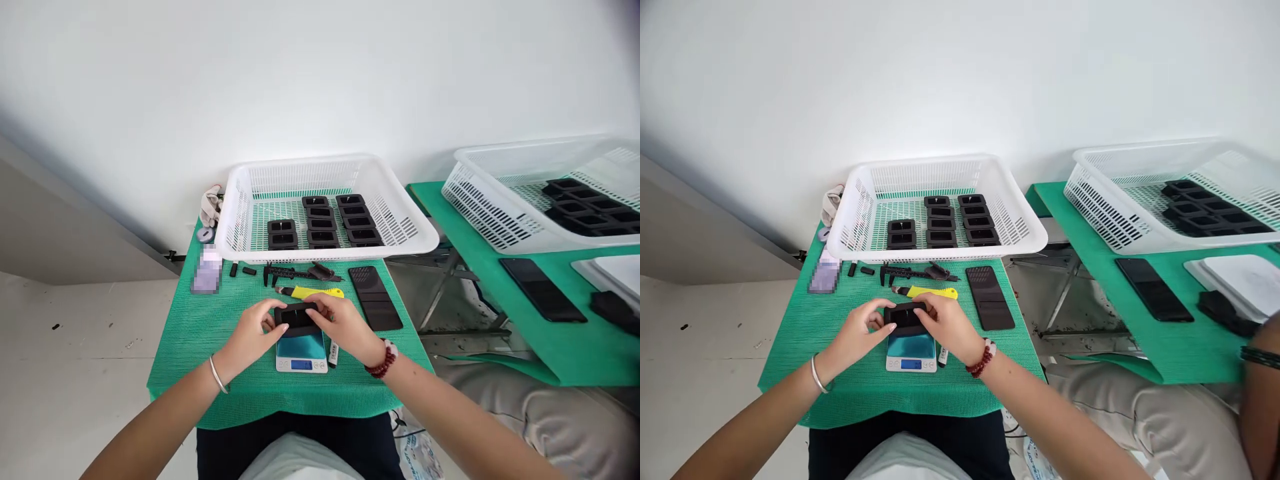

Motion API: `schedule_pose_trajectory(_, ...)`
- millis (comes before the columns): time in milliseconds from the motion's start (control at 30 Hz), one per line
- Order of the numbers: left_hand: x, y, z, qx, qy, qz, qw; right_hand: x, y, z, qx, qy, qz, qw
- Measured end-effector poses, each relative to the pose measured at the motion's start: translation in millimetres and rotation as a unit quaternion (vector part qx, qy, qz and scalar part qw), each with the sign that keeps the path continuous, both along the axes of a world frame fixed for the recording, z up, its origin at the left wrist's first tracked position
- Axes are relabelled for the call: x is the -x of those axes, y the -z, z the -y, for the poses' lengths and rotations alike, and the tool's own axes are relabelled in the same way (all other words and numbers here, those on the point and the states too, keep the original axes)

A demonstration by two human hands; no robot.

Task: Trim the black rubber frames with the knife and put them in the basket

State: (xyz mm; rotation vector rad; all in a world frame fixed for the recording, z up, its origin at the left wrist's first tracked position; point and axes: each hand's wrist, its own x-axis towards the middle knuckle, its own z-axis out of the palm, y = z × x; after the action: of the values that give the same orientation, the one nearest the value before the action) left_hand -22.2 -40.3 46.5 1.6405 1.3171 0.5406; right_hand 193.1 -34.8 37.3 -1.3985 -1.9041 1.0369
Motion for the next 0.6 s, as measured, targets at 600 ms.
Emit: schedule_pose_trajectory(600, 12, 117.5, 199, -0.107, 0.392, -0.299, 0.863, -7, 30.6, 74, -0.391, -0.091, 0.024, 0.915)
